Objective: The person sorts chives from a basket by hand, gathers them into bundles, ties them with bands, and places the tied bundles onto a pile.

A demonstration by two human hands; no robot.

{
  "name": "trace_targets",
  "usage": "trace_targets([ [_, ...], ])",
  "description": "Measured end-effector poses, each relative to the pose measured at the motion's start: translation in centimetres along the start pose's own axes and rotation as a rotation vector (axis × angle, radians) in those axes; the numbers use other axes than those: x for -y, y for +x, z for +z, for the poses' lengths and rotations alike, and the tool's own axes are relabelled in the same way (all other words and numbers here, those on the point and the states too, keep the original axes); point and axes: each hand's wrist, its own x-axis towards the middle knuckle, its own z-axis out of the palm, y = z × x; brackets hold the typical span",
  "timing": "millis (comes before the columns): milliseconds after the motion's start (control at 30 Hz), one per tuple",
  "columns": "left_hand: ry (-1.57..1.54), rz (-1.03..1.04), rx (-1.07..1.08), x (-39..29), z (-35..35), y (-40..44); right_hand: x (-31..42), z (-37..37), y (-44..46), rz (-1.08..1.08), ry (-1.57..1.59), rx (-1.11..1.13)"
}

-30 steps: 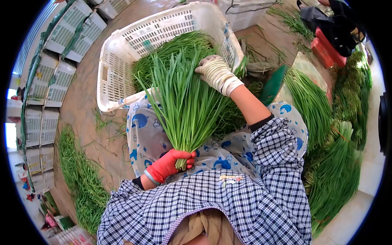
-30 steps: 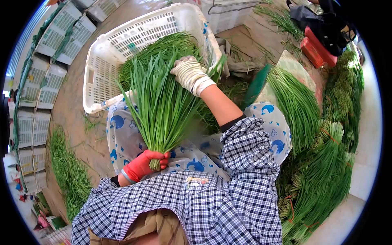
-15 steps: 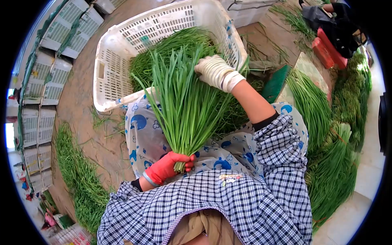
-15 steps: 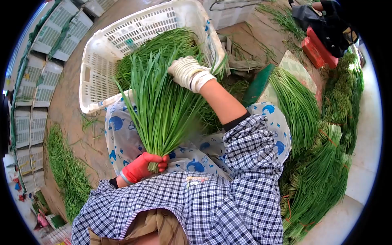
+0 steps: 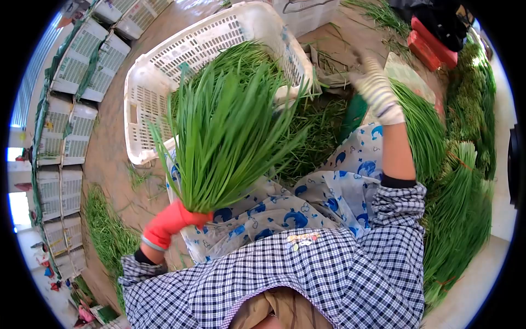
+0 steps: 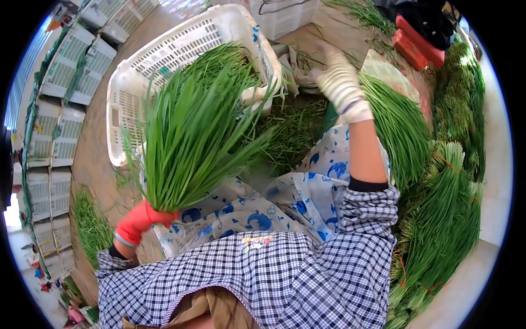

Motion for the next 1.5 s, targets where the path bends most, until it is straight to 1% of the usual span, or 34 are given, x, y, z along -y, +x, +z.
trace_targets([
  [33,0.225,0.021,-0.077,-1.5,-1.3,-0.2,-1.1,-1.5,0.1,0.031,0.142,-0.060],
  [100,0.928,0.495,-0.284,-2.1,-4.8,0.5,-1.3,-5.1,0.1,0.061,0.337,-0.222],
  [167,1.333,0.412,-0.564,-7.9,-5.1,-0.6,1.0,-9.0,-0.2,0.063,0.656,-0.373],
  [200,1.532,0.360,-0.643,-10.4,-5.0,-1.0,3.7,-12.1,-1.3,0.172,0.644,-0.353],
  [233,1.730,0.308,-0.732,-11.6,-5.9,-0.4,6.0,-12.5,-2.2,0.273,0.634,-0.335],
  [267,1.753,0.319,-0.727,-13.3,-6.0,-0.3,5.6,-12.3,-1.6,-0.049,0.610,-0.508],
  [300,1.903,0.350,-0.779,-14.6,-5.9,-0.1,5.5,-13.2,-2.0,-0.008,0.742,-0.466],
  [333,2.050,0.384,-0.833,-15.7,-5.4,-0.1,6.7,-13.8,-2.6,-0.014,0.755,-0.462],
  [367,2.064,0.410,-0.828,-16.4,-5.3,0.1,8.4,-13.7,-3.7,-0.043,0.718,-0.443],
  [433,2.442,0.537,-0.889,-18.0,-5.3,1.0,13.4,-12.7,-6.5,-0.169,0.564,-0.323],
  [467,2.568,0.556,-0.904,-19.5,-4.4,1.5,16.0,-11.8,-7.6,-0.259,0.480,-0.248],
  [500,2.599,0.580,-0.903,-21.0,-2.5,1.6,18.5,-10.0,-8.1,-0.354,0.391,-0.190],
  [533,2.595,0.644,-0.888,-22.5,-1.1,2.0,20.9,-7.3,-8.0,-0.430,0.315,-0.187],
  [567,2.520,0.847,-0.931,-24.0,0.2,2.1,22.5,-4.6,-7.2,-0.502,0.219,-0.289],
  [600,2.428,1.028,-0.968,-25.3,1.3,2.0,23.2,-3.9,-6.9,-0.477,0.220,-0.339],
  [667,2.313,1.196,-0.994,-27.6,3.5,2.2,21.4,-4.6,-6.4,-0.447,0.177,-0.354],
  [700,2.298,1.194,-0.985,-29.2,4.4,2.6,20.8,-5.7,-5.7,-0.441,0.132,-0.390],
  [767,2.163,1.551,-1.030,-31.7,7.3,3.9,18.7,-8.9,-5.3,-0.427,0.001,-0.494],
  [800,2.150,1.550,-1.044,-32.7,9.0,5.0,17.5,-11.1,-5.1,-0.412,-0.099,-0.548],
  [867,1.797,1.810,-1.215,-34.4,12.1,7.2,15.3,-14.9,-4.6,-0.385,-0.385,-0.668],
  [900,1.630,1.941,-1.238,-35.2,13.5,8.1,14.4,-16.8,-4.4,-0.378,-0.570,-0.725],
  [933,1.456,2.070,-1.244,-36.0,15.0,9.1,13.1,-18.9,-4.2,-0.361,-0.770,-0.771],
  [1000,1.264,2.139,-1.119,-37.5,17.6,11.3,10.5,-21.4,-4.5,-0.335,-1.045,-0.753],
  [1033,1.231,2.075,-1.046,-38.1,19.0,12.6,9.2,-21.7,-5.5,-0.265,-0.998,-0.618],
  [1067,1.218,2.082,-1.064,-38.4,19.9,14.0,7.8,-21.9,-6.4,-0.188,-0.947,-0.489],
  [1100,1.162,2.103,-0.993,-38.4,20.9,15.8,4.0,-22.0,-6.7,-0.220,-0.989,-0.418],
  [1167,1.055,2.140,-0.845,-37.9,22.3,20.0,7.0,-21.4,-4.6,0.177,-1.090,-0.186],
  [1200,1.198,1.999,-0.756,-37.2,22.7,22.4,4.9,-20.0,-4.5,0.192,-0.966,-0.106],
  [1233,1.328,1.844,-0.665,-36.2,22.9,24.9,1.7,-18.0,-4.7,0.135,-0.819,-0.105],
  [1267,1.332,1.785,-0.557,-35.0,22.6,27.6,-0.4,-15.3,-4.8,0.190,-0.752,-0.035],
  [1300,1.338,1.724,-0.445,-33.8,21.7,29.8,-2.8,-12.8,-4.8,0.273,-0.551,0.027],
  [1333,1.313,1.604,-0.370,-32.6,20.7,32.1,-5.2,-10.4,-5.0,0.314,-0.510,0.093],
  [1433,1.331,1.261,-0.165,-31.6,16.3,34.4,-7.4,-7.5,-5.7,0.228,-0.503,0.080],
  [1500,1.189,1.331,-0.245,-30.6,12.2,36.7,-6.9,-7.9,-5.4,0.252,-0.484,0.118],
])
